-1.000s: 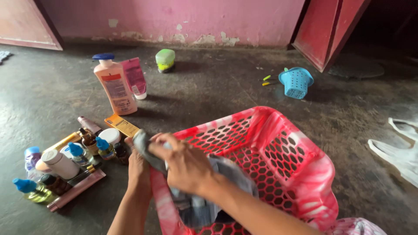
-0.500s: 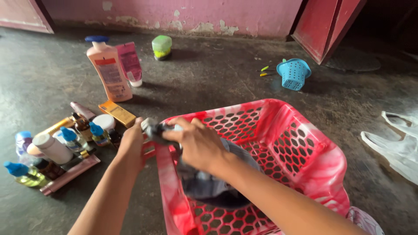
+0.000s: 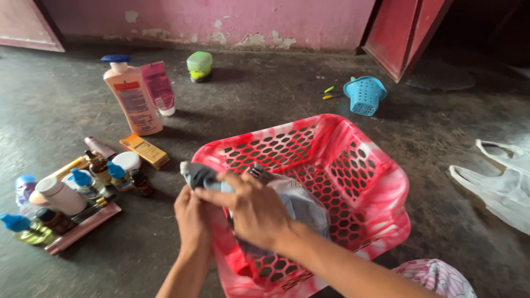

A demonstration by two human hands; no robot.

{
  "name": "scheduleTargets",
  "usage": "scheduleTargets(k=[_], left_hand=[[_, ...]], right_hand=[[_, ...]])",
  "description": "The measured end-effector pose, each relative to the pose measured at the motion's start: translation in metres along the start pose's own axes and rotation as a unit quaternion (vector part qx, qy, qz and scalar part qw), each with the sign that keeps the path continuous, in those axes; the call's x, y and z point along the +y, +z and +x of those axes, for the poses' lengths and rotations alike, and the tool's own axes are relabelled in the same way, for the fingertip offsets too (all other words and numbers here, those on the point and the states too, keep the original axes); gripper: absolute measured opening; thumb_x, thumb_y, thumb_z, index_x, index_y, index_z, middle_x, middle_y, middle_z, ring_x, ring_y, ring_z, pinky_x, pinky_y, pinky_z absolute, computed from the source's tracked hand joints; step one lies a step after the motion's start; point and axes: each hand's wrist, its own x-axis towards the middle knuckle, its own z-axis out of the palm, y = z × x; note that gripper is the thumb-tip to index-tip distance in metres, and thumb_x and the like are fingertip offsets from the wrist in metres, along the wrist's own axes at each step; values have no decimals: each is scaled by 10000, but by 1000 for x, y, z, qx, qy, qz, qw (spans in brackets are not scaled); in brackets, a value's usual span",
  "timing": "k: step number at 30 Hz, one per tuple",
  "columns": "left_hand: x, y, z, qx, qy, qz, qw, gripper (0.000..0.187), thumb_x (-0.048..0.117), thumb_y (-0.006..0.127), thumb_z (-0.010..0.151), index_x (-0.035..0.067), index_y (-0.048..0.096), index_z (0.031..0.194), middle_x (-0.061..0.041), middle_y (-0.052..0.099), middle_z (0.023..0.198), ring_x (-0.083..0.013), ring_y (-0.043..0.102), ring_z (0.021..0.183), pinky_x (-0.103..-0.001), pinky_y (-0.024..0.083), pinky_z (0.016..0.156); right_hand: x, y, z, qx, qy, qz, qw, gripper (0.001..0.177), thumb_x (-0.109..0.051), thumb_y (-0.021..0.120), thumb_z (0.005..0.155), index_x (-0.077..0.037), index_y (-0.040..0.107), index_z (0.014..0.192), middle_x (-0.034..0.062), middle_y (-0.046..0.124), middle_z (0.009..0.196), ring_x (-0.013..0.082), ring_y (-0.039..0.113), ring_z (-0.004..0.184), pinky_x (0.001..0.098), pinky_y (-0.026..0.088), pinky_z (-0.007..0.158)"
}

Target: The person removes various toiletries and small boxes from a pink plastic basket and places them on the floor. Then the person picks up a pair of denim shorts, wipes the basket with the shorts, and places the shorts into the basket.

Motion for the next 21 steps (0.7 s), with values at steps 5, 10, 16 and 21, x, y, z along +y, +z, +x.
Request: scheduleTargets(k=[5, 10, 16, 21], left_hand=[[3, -1, 28, 76, -29, 35, 996, 243, 129, 481, 992, 39, 645, 1148, -59, 700, 972, -119, 656, 832, -273, 558, 723], [31, 14, 52, 48, 20, 357, 933, 473, 397, 598, 962, -37, 659, 1141, -160, 735, 1027, -224, 667, 930, -376, 530, 856], [59, 33, 70, -48, 21, 547, 836, 651, 279, 674, 703, 98, 550, 1316, -236, 711, 1138, -401, 676, 1091, -460, 515, 942], [72, 55, 66, -13, -64, 638, 767, 790, 204, 631, 723, 266, 401, 1476, -245, 691, 1173, -457, 645, 1123, -551, 508, 936]], right_hand=[[-12, -32, -55, -31, -65, 75, 995, 682, -10, 623, 679, -214, 696, 1326, 96, 641, 1354, 366, 651, 1071, 428, 584, 860], [2, -49, -55, -65, -115, 54, 990, 714, 10, 656, 641, -240, 715, 1307, 36, 650, 1270, 299, 655, 991, 392, 570, 779], [10, -8, -34, -2, -172, 74, 982, 664, 22, 652, 699, -260, 713, 1297, 8, 651, 1288, 258, 655, 1048, 382, 568, 868], [37, 16, -50, -39, -210, 85, 973, 570, -91, 712, 717, -203, 730, 1275, 51, 655, 1233, 295, 633, 995, 425, 559, 857]])
